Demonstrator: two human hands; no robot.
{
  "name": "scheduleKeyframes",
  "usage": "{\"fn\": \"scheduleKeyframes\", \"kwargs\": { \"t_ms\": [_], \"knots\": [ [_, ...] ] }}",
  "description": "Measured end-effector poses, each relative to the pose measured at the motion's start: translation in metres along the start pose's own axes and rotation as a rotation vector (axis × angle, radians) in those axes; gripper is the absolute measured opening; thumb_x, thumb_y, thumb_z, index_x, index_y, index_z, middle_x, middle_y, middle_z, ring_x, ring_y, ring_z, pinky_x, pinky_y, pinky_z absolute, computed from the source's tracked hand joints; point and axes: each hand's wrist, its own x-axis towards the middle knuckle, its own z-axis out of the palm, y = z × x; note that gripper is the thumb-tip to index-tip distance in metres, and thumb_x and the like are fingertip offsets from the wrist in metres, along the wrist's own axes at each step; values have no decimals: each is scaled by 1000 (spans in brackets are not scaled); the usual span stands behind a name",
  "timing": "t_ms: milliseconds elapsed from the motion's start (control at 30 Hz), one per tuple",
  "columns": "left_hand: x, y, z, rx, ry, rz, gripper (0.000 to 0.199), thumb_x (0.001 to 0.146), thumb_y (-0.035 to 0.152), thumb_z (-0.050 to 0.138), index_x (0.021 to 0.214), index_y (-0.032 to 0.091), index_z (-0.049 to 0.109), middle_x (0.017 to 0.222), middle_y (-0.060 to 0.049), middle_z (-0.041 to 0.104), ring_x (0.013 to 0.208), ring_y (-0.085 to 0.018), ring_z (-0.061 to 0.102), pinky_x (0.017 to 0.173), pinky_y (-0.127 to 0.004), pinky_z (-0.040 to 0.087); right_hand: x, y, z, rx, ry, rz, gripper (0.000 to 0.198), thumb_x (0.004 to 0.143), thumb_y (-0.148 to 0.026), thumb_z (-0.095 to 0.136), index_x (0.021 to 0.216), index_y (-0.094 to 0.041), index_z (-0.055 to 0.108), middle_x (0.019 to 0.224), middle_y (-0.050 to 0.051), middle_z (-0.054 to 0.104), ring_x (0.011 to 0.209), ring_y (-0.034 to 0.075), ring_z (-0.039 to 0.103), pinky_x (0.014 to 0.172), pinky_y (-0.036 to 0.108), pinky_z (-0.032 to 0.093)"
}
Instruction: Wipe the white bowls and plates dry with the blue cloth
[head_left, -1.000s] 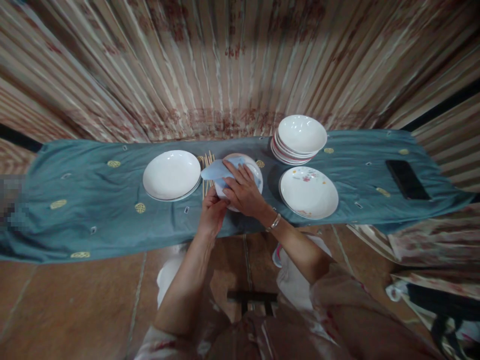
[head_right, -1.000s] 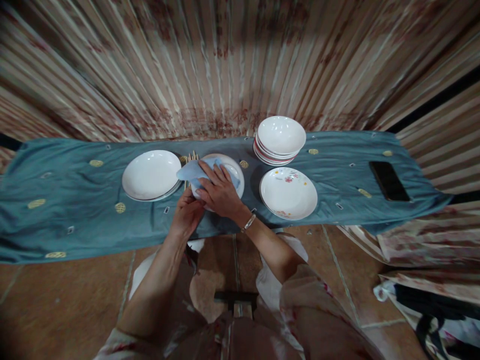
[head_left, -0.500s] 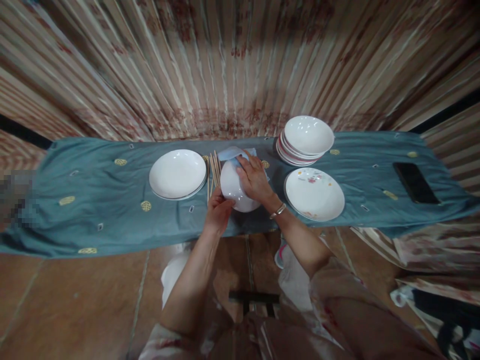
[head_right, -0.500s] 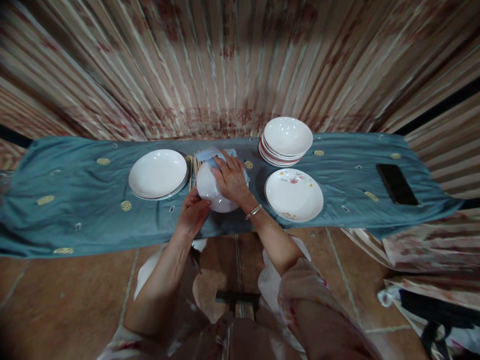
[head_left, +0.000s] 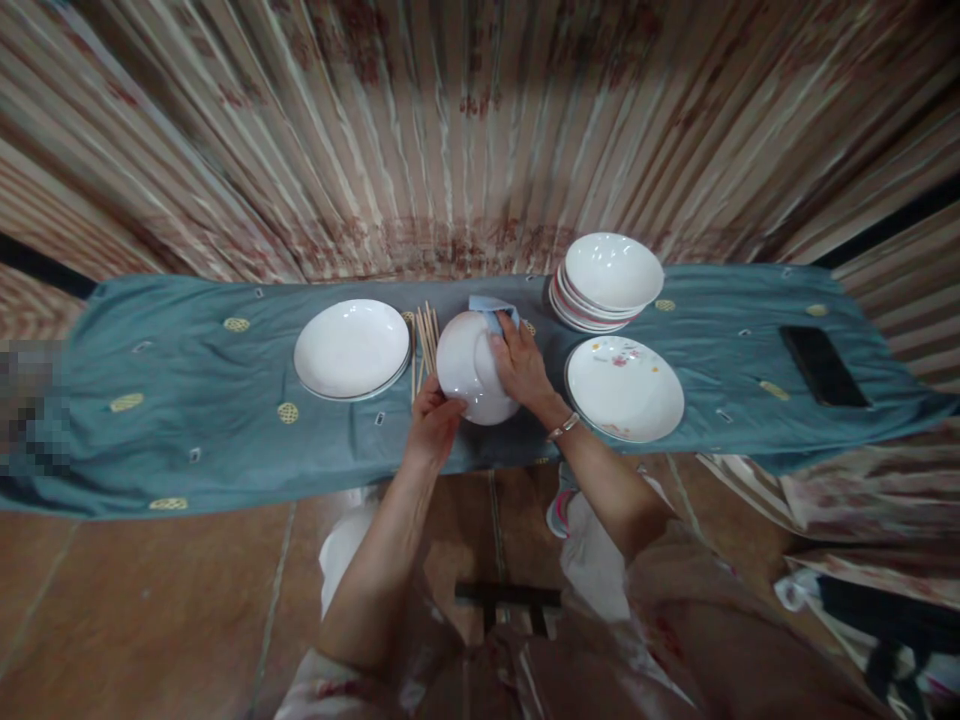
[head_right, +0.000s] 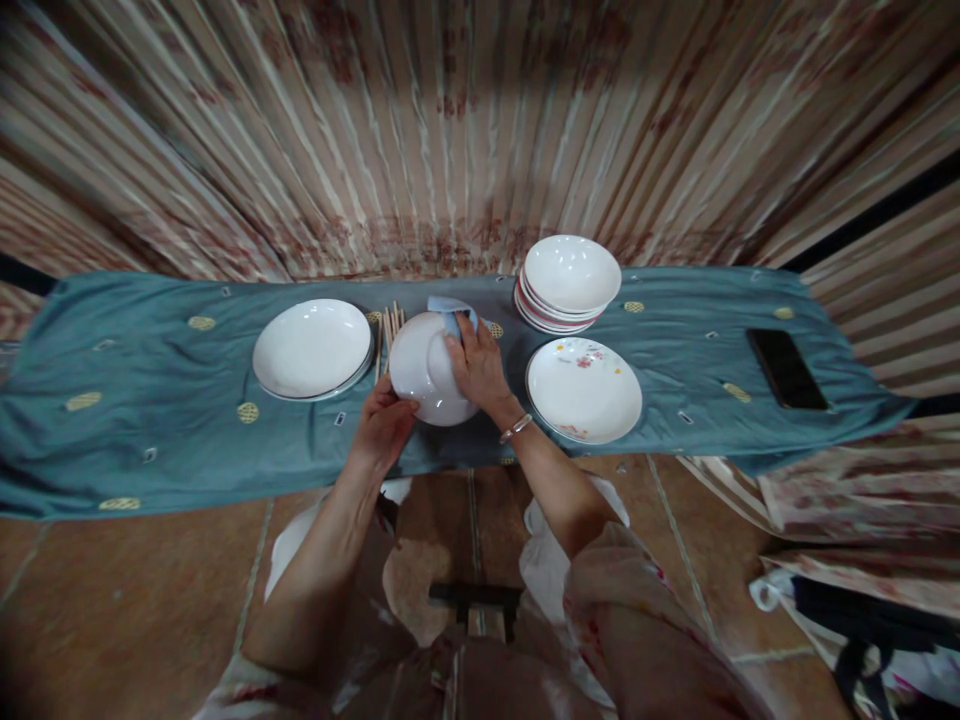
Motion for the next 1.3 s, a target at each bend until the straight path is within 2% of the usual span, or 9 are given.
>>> {"fn": "scheduleKeyframes", "kwargs": {
  "t_ms": [200, 367, 533, 667, 767, 967, 1133, 1300],
  "knots": [
    [2, -1, -3, 20, -14, 1, 44, 54, 10, 78, 96, 20, 71, 89, -1, 75, 79, -15, 67, 73, -26, 51, -18, 3, 5, 19, 15, 48, 56, 106, -38, 27, 151, -8, 41, 154, 25, 47, 146, 33, 42, 119, 61, 34],
    [2, -1, -1, -1, 23, -1, 40, 53, 10, 78, 92, 20, 72, 86, -1, 76, 75, -15, 67, 68, -24, 52, -33, 1, 9, 25, 29, 92, 57, 105, -37, 28, 152, -6, 37, 156, 28, 43, 150, 36, 35, 116, 67, 35],
    [2, 2, 3, -14, 36, -28, 43, 53, 9, 77, 94, 21, 73, 87, -1, 77, 78, -15, 68, 73, -25, 53, -48, -6, 9, 19, 28, 117, 60, 105, -40, 27, 152, -4, 35, 159, 30, 38, 151, 36, 33, 115, 67, 37],
    [3, 1, 4, -14, 30, -7, 53, 55, 9, 74, 106, 22, 72, 90, -2, 77, 83, -17, 70, 75, -26, 53, -61, -13, 9, 14, 20, 122, 59, 106, -39, 27, 155, -8, 32, 161, 26, 37, 154, 35, 29, 116, 68, 35],
    [5, 1, 3, -11, 29, -11, 53, 55, 8, 74, 106, 23, 71, 90, -1, 77, 82, -15, 70, 75, -24, 53, -70, -17, 7, 6, 5, 117, 60, 106, -40, 28, 157, -9, 30, 163, 24, 34, 155, 35, 25, 119, 67, 34],
    [5, 2, 0, -33, 63, -29, 37, 54, 9, 78, 88, 21, 71, 84, 1, 76, 74, -11, 67, 70, -21, 52, -82, -30, 0, -22, -63, 70, 62, 106, -44, 29, 153, -4, 35, 166, 28, 24, 158, 36, 17, 120, 66, 32],
    [6, 2, -1, -10, 50, -21, 36, 53, 10, 79, 87, 20, 69, 80, 1, 74, 70, -11, 66, 66, -20, 52, -89, -37, -6, -29, -74, 5, 60, 106, -42, 33, 152, -3, 35, 165, 31, 25, 157, 38, 18, 117, 70, 33],
    [6, 2, -1, -16, 63, -23, 36, 54, 11, 78, 87, 19, 68, 80, 1, 73, 69, -10, 65, 66, -20, 51, -97, -44, -8, -52, -178, -81, 59, 103, -41, 43, 151, -8, 38, 166, 28, 24, 157, 38, 18, 118, 71, 30]
  ]
}}
